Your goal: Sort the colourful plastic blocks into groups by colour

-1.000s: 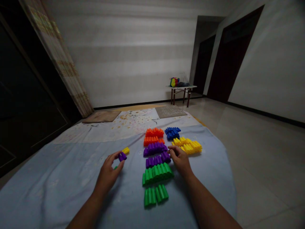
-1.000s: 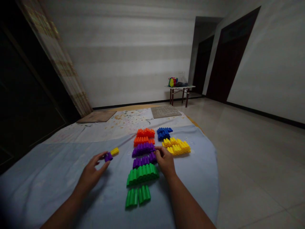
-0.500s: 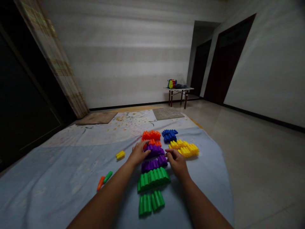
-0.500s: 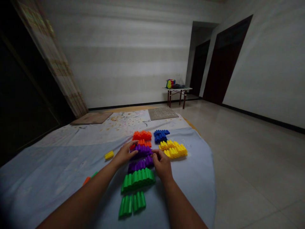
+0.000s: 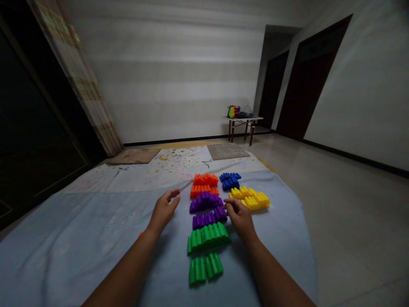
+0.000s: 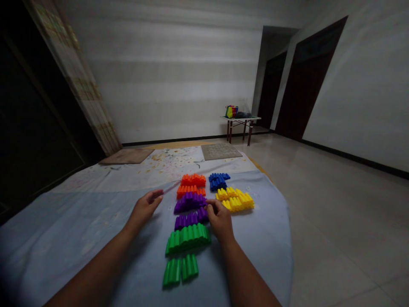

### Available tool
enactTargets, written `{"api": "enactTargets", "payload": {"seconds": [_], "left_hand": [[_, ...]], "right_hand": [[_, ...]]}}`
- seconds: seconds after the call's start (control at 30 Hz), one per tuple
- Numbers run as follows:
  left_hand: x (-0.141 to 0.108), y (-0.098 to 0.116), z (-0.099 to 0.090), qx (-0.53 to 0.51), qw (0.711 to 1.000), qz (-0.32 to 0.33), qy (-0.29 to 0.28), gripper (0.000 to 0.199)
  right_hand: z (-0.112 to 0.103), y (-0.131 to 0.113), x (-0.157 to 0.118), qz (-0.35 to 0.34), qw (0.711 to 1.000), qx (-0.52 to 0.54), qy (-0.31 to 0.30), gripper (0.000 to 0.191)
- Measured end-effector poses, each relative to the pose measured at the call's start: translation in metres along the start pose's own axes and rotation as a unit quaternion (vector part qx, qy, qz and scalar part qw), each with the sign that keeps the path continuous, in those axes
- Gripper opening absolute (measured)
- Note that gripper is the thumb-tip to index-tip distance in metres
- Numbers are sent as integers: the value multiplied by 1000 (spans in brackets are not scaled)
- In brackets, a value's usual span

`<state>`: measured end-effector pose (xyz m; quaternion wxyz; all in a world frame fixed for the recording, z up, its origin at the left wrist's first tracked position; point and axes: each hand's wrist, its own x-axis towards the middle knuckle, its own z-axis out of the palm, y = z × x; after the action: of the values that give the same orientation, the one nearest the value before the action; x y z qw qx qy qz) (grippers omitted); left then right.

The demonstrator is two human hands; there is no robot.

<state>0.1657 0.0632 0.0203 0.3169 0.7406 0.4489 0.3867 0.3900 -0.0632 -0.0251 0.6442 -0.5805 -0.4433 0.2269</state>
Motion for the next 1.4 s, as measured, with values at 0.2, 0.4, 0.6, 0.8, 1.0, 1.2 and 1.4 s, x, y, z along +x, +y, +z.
{"api": "enactTargets", "payload": {"seconds": [0.2, 0.4, 0.6, 0.8, 1.0, 1.2, 1.4], "left_hand": [[-48, -42, -62, 45, 988, -70, 132, 40], [-94, -64, -87, 80, 975, -134, 159, 43], [-107, -57, -78, 134, 980, -108, 101, 46], [-111, -60, -74, 175, 980, -56, 74, 38], [-112, -62, -75, 186, 979, -41, 75, 35], [-112, -68, -74, 195, 977, -33, 76, 34], [-112, -72, -74, 192, 979, -26, 69, 34]], "right_hand": [[-1, -3, -1, 3, 1000, -15, -6, 29], [-3, -4, -3, 10, 1000, -22, -9, 33], [-4, -1, -4, 5, 1000, -22, -6, 33], [-5, -1, -5, 5, 1000, -22, -10, 33], [-5, -4, -5, 11, 1000, -20, -13, 32], [-6, -1, -6, 8, 999, -33, -10, 33], [-7, 4, -7, 15, 999, -44, 0, 36]]}}
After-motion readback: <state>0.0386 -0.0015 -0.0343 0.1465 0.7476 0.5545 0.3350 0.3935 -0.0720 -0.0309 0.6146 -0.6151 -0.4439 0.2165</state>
